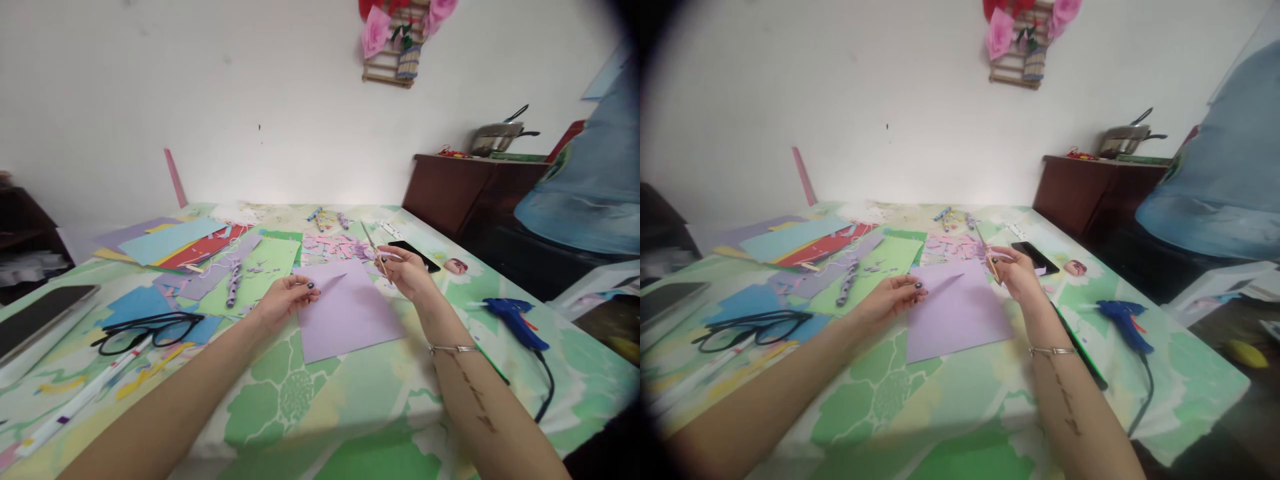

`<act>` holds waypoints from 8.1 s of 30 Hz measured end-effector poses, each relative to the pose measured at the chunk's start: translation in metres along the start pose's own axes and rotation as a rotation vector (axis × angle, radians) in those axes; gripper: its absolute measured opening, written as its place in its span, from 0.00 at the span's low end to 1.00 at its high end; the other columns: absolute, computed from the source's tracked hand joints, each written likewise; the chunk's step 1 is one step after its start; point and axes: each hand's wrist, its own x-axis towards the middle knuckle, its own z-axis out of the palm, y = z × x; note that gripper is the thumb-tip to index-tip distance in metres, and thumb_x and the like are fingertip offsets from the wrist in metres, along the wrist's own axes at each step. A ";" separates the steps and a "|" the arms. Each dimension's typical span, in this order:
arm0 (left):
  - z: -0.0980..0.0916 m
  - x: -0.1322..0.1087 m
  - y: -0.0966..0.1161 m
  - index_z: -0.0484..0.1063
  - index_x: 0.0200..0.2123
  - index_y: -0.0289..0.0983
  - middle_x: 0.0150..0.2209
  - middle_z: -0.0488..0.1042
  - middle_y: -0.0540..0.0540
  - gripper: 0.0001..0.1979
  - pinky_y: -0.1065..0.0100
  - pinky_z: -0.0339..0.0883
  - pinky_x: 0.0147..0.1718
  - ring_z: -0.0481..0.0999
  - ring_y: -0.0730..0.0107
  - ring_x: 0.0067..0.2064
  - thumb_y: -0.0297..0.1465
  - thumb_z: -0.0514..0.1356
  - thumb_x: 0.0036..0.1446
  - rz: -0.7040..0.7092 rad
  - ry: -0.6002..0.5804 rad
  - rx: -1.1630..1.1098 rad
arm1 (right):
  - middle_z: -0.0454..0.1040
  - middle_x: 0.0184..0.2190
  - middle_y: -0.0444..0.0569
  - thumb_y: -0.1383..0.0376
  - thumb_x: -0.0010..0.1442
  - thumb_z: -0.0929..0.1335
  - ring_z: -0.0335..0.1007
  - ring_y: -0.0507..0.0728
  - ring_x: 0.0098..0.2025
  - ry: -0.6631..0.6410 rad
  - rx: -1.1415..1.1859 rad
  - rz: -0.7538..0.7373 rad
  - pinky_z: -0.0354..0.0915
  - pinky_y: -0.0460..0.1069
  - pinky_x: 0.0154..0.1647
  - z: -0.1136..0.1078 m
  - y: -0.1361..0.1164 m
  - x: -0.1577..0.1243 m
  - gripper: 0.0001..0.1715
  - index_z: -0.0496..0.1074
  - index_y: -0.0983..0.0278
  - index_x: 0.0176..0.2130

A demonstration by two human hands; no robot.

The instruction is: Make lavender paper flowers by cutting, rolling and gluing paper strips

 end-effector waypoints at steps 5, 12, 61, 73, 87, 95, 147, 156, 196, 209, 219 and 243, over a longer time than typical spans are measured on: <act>-0.004 0.001 -0.001 0.70 0.34 0.32 0.28 0.78 0.44 0.09 0.73 0.63 0.29 0.74 0.76 0.26 0.27 0.65 0.49 0.004 -0.026 0.040 | 0.76 0.31 0.49 0.70 0.41 0.68 0.73 0.54 0.36 -0.115 0.189 -0.026 0.67 0.53 0.45 0.013 -0.004 -0.007 0.26 0.73 0.66 0.43; 0.000 -0.004 0.002 0.68 0.34 0.35 0.27 0.77 0.47 0.16 0.72 0.60 0.28 0.73 0.76 0.25 0.34 0.67 0.44 0.026 -0.046 0.107 | 0.74 0.40 0.48 0.71 0.39 0.71 0.70 0.53 0.38 -0.280 0.447 0.040 0.65 0.50 0.42 0.023 -0.012 -0.020 0.30 0.74 0.61 0.45; 0.035 -0.006 0.092 0.72 0.32 0.33 0.25 0.77 0.47 0.10 0.72 0.66 0.29 0.74 0.74 0.26 0.34 0.66 0.50 0.700 0.001 0.023 | 0.65 0.16 0.43 0.43 0.54 0.66 0.60 0.49 0.17 -0.631 -0.226 -0.316 0.56 0.44 0.18 0.075 -0.081 -0.028 0.30 0.71 0.69 0.31; 0.043 -0.014 0.125 0.74 0.30 0.34 0.29 0.75 0.48 0.06 0.73 0.66 0.32 0.73 0.75 0.31 0.30 0.66 0.49 0.836 -0.003 -0.016 | 0.71 0.23 0.49 0.43 0.56 0.64 0.68 0.51 0.21 -0.740 -0.289 -0.348 0.60 0.44 0.18 0.059 -0.124 -0.034 0.29 0.69 0.68 0.31; 0.059 -0.030 0.116 0.72 0.30 0.35 0.27 0.75 0.49 0.03 0.70 0.69 0.32 0.75 0.73 0.29 0.27 0.64 0.52 0.873 -0.060 -0.063 | 0.70 0.21 0.46 0.47 0.55 0.68 0.67 0.50 0.20 -0.674 -0.403 -0.369 0.62 0.44 0.20 0.046 -0.139 -0.044 0.25 0.70 0.68 0.31; 0.065 -0.033 0.110 0.72 0.30 0.36 0.28 0.75 0.50 0.02 0.71 0.67 0.30 0.74 0.74 0.29 0.28 0.63 0.53 0.850 -0.070 -0.046 | 0.68 0.22 0.45 0.48 0.53 0.69 0.65 0.48 0.20 -0.653 -0.322 -0.422 0.62 0.43 0.20 0.050 -0.139 -0.047 0.23 0.71 0.68 0.31; 0.074 -0.035 0.098 0.69 0.29 0.36 0.30 0.74 0.48 0.04 0.67 0.69 0.36 0.74 0.72 0.32 0.30 0.60 0.56 0.890 -0.030 0.038 | 0.54 0.12 0.38 0.48 0.47 0.72 0.49 0.46 0.16 -0.328 -0.445 -0.531 0.46 0.46 0.18 0.072 -0.134 -0.059 0.24 0.72 0.66 0.21; 0.075 -0.035 0.098 0.71 0.29 0.37 0.28 0.73 0.50 0.04 0.68 0.69 0.35 0.73 0.72 0.31 0.30 0.61 0.55 0.896 -0.009 0.027 | 0.58 0.09 0.38 0.50 0.47 0.73 0.52 0.46 0.13 -0.327 -0.427 -0.520 0.51 0.44 0.15 0.073 -0.133 -0.061 0.22 0.73 0.67 0.21; 0.067 -0.029 0.095 0.77 0.27 0.38 0.32 0.77 0.47 0.12 0.67 0.72 0.33 0.76 0.69 0.36 0.16 0.60 0.51 1.363 -0.047 0.159 | 0.62 0.10 0.38 0.66 0.54 0.69 0.54 0.46 0.13 -0.444 0.235 -0.429 0.54 0.44 0.16 0.077 -0.126 -0.061 0.05 0.75 0.65 0.29; 0.074 -0.035 0.088 0.75 0.43 0.39 0.35 0.77 0.46 0.09 0.68 0.71 0.36 0.75 0.71 0.36 0.29 0.59 0.59 1.179 -0.061 0.156 | 0.61 0.12 0.37 0.70 0.54 0.67 0.52 0.46 0.13 -0.327 0.300 -0.500 0.52 0.43 0.14 0.081 -0.122 -0.061 0.05 0.72 0.65 0.27; 0.074 -0.029 0.091 0.79 0.29 0.39 0.27 0.75 0.50 0.01 0.72 0.66 0.31 0.71 0.75 0.30 0.28 0.66 0.50 0.891 -0.050 0.049 | 0.63 0.12 0.38 0.68 0.52 0.67 0.54 0.46 0.12 -0.319 0.187 -0.443 0.54 0.44 0.13 0.084 -0.120 -0.058 0.07 0.69 0.66 0.23; 0.067 -0.020 0.099 0.74 0.29 0.35 0.27 0.74 0.50 0.06 0.71 0.66 0.32 0.72 0.75 0.30 0.28 0.68 0.47 0.713 -0.162 0.092 | 0.61 0.11 0.37 0.68 0.49 0.67 0.53 0.46 0.13 -0.188 0.170 -0.436 0.52 0.43 0.14 0.090 -0.115 -0.052 0.03 0.71 0.66 0.25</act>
